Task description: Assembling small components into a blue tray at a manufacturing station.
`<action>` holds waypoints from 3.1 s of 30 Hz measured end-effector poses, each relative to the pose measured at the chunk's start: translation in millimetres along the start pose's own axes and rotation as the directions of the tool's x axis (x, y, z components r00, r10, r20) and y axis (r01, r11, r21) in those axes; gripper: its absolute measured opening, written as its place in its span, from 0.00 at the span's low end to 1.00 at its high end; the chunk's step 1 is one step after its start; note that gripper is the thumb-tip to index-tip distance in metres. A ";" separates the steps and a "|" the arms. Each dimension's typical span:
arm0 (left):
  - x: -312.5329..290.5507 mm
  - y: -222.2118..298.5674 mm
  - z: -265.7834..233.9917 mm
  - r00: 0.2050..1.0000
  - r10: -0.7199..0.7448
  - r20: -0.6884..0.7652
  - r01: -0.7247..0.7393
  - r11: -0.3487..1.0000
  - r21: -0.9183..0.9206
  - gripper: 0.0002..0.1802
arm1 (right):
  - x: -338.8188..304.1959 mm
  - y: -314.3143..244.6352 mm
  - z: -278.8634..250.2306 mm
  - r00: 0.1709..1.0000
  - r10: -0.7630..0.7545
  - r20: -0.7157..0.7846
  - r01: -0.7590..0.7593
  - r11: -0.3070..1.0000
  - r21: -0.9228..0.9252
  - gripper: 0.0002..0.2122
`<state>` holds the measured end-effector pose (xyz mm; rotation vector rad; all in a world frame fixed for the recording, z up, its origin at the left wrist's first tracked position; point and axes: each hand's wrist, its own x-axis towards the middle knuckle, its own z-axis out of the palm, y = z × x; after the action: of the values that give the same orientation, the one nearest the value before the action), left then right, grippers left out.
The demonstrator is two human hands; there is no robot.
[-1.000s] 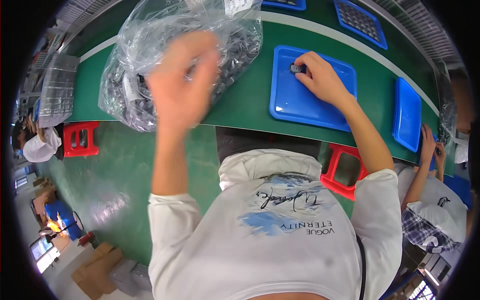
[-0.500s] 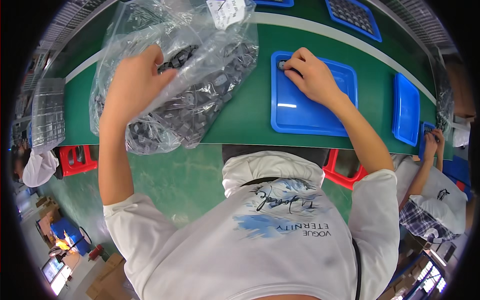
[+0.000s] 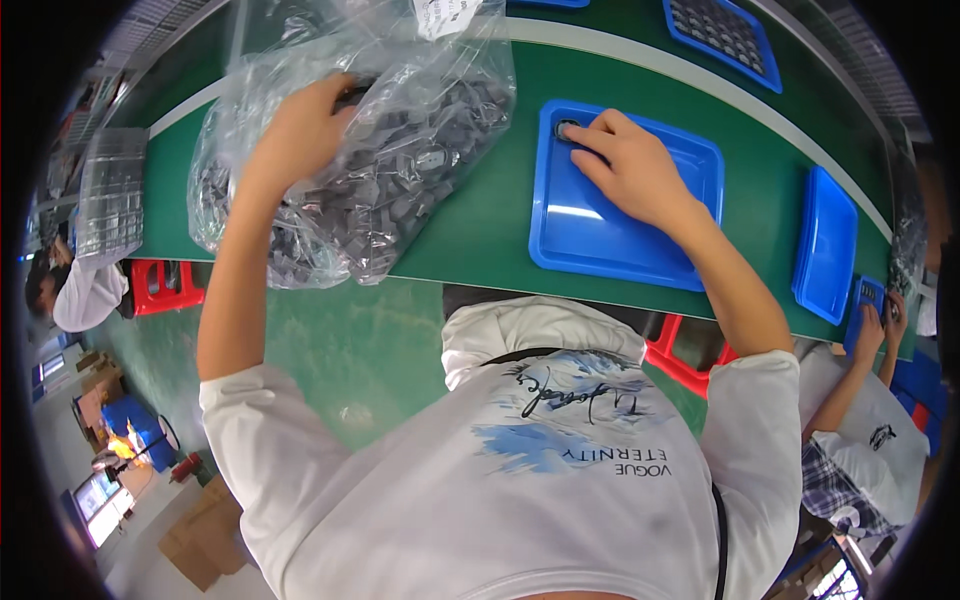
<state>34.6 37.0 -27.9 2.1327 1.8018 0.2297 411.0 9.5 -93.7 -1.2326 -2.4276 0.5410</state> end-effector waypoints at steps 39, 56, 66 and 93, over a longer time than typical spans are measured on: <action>64.7 103.3 81.6 0.997 -0.051 -0.050 0.051 0.999 -0.005 0.35 | -28.8 81.1 -59.7 0.941 0.300 -0.158 -0.283 0.951 0.122 0.13; 17.7 -30.4 -35.9 0.969 0.005 -0.247 0.029 0.991 0.134 0.19 | -25.5 76.2 -60.4 0.944 0.284 -0.170 -0.254 0.951 0.178 0.12; -54.2 38.8 -52.9 0.974 -0.224 0.014 0.023 0.040 -0.999 0.19 | -30.5 69.3 -65.6 0.946 0.296 -0.130 -0.270 0.945 0.185 0.10; -8.2 199.5 129.0 0.718 0.678 -0.158 -0.683 0.644 -0.345 0.30 | -96.6 43.4 -53.9 0.995 0.011 -0.100 -0.001 0.995 0.099 0.17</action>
<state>260.7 -18.3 -75.9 2.3926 0.7533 0.7159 519.9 -36.9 -82.6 -1.1978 -2.2867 0.5795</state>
